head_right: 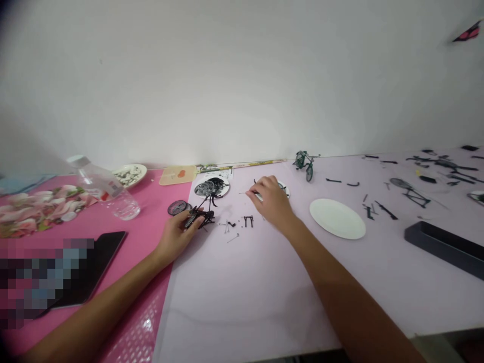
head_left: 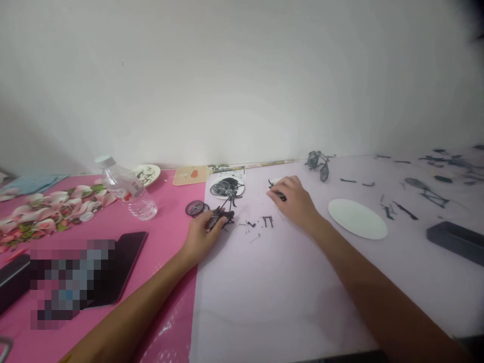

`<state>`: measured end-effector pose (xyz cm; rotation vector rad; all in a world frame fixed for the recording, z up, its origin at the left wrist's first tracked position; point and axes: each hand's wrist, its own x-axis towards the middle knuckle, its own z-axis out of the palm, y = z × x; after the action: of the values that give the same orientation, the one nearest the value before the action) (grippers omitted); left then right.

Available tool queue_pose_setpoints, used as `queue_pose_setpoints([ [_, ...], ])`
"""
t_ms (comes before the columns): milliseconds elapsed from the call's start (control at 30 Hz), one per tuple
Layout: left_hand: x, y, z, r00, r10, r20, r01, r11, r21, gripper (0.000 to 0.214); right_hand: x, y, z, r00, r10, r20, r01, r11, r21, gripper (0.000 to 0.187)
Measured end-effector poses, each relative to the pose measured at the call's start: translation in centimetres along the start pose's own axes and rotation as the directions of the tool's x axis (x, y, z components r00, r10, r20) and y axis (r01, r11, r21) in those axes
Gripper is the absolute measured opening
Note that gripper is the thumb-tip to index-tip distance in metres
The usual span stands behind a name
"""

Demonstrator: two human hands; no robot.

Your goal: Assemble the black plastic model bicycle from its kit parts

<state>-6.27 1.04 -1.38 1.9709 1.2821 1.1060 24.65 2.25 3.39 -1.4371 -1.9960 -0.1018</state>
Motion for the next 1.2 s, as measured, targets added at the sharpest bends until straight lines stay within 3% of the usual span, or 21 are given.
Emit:
queue_pose_setpoints([
  [167,0.3,-0.3,0.2,0.999,-0.041,-0.024,0.037,0.990,-0.138,0.035,-0.3,3.0,-0.3,0.971,0.089,0.220,-0.077,0.995,-0.064,0.023],
  [433,0.3,-0.1,0.3,0.997,-0.068,-0.034,0.059,0.973,-0.222,0.034,-0.4,3.3,-0.1,0.928,0.158,0.338,-0.131,0.986,-0.100,0.020],
  [733,0.3,0.1,0.1,0.996,-0.081,-0.026,0.073,0.969,-0.236,0.033,-0.5,3.0,0.0,0.916,0.171,0.364,-0.149,0.985,-0.088,0.019],
  [967,0.3,-0.2,0.2,0.992,-0.097,-0.084,0.072,0.961,-0.266,0.038,-0.5,1.8,-0.2,0.913,0.200,0.355,-0.218,0.976,0.011,0.022],
  [1200,0.4,-0.3,0.2,0.992,-0.107,-0.074,0.084,0.962,-0.260,0.038,-0.3,0.5,0.0,0.890,0.146,0.432,-0.215,0.970,0.114,0.022],
])
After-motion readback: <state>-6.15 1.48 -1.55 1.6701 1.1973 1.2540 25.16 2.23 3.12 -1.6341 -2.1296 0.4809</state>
